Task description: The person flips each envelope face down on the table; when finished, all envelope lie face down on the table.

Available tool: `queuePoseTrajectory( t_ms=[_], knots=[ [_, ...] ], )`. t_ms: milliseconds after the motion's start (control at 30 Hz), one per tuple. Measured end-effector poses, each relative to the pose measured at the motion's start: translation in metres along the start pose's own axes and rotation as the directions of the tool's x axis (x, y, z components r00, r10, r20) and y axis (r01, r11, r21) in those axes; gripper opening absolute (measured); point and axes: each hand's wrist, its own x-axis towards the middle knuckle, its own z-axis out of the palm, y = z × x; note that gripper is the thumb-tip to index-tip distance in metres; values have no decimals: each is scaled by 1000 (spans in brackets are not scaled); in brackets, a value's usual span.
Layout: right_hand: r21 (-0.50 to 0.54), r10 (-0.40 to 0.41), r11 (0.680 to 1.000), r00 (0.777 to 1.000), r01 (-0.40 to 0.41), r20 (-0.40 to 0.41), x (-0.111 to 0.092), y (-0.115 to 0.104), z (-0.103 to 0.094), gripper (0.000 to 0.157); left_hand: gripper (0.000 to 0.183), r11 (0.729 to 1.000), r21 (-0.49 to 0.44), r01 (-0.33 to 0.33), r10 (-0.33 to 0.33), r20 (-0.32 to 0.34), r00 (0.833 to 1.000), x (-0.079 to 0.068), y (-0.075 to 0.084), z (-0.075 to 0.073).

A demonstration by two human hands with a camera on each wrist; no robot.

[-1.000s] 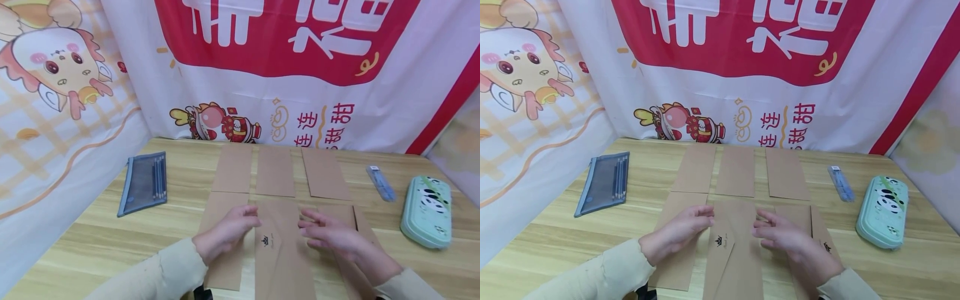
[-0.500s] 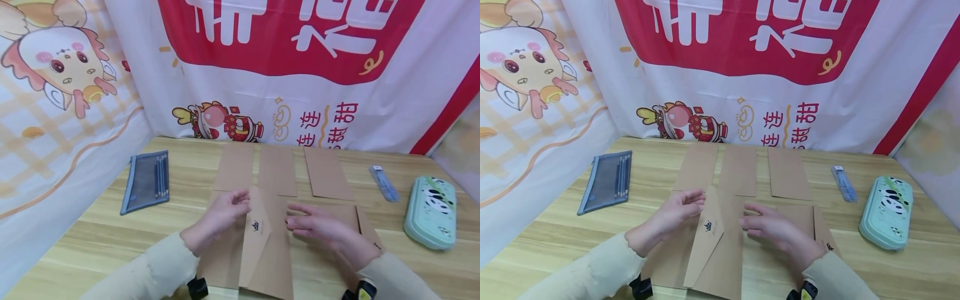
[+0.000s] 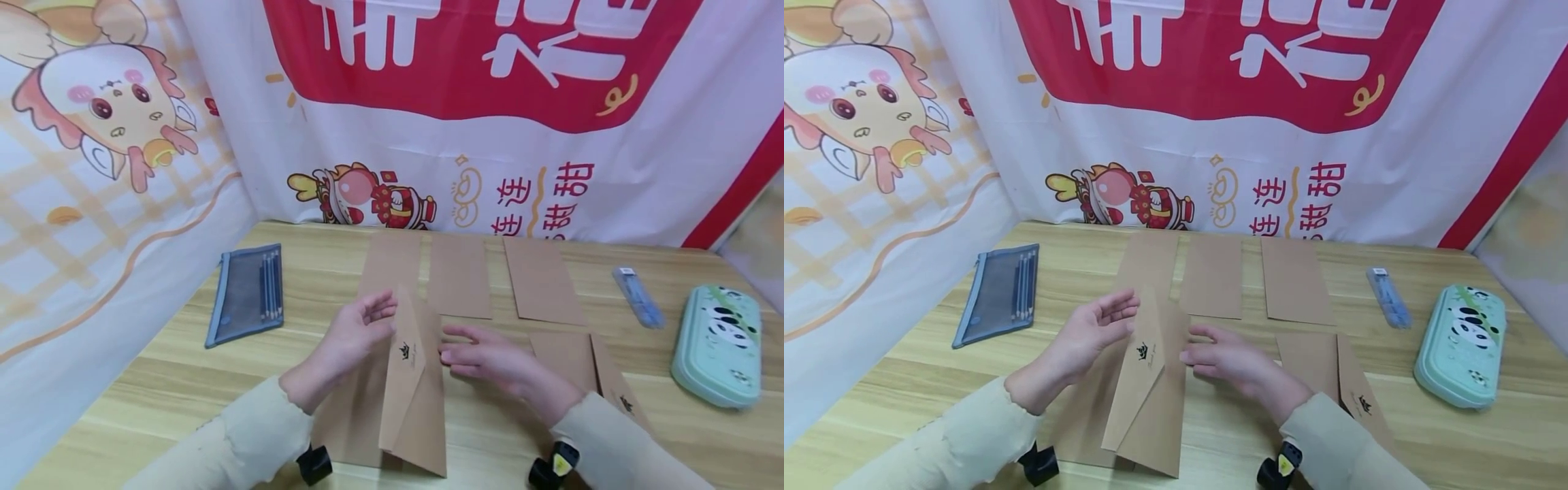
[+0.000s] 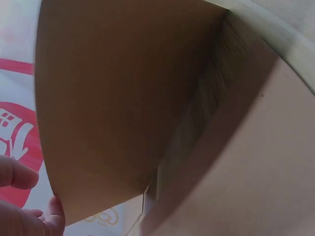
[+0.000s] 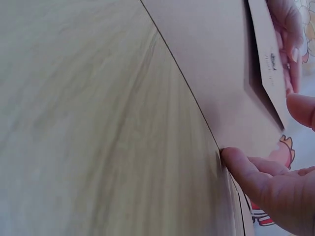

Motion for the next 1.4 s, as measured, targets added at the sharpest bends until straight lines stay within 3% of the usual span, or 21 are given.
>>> queuePoseTrajectory(
  t_ms=[433, 600, 1100, 1267, 1400],
  knots=[
    [55, 32, 998, 999, -33, 22, -1, -1, 2, 73, 53, 995, -5, -98, 98, 99, 990, 5, 10, 24],
    [73, 42, 996, 999, -43, 22, -1, -1, 4, 72, 53, 996, 6, -89, 88, 134, 987, 5, 10, 31],
    [49, 22, 999, 999, -24, 32, -2, -2, 4, 74, 50, 997, 4, -83, 82, 133, 988, 5, 9, 37],
    [-29, -35, 999, 996, 33, -76, -12, -10, 7, 71, 50, 996, -42, -81, 86, 141, 986, 4, 9, 39],
    [-161, -151, 980, 967, 119, -203, -25, -24, 16, 68, 50, 995, -55, -88, 95, 133, 987, 3, 10, 40]
  ],
)
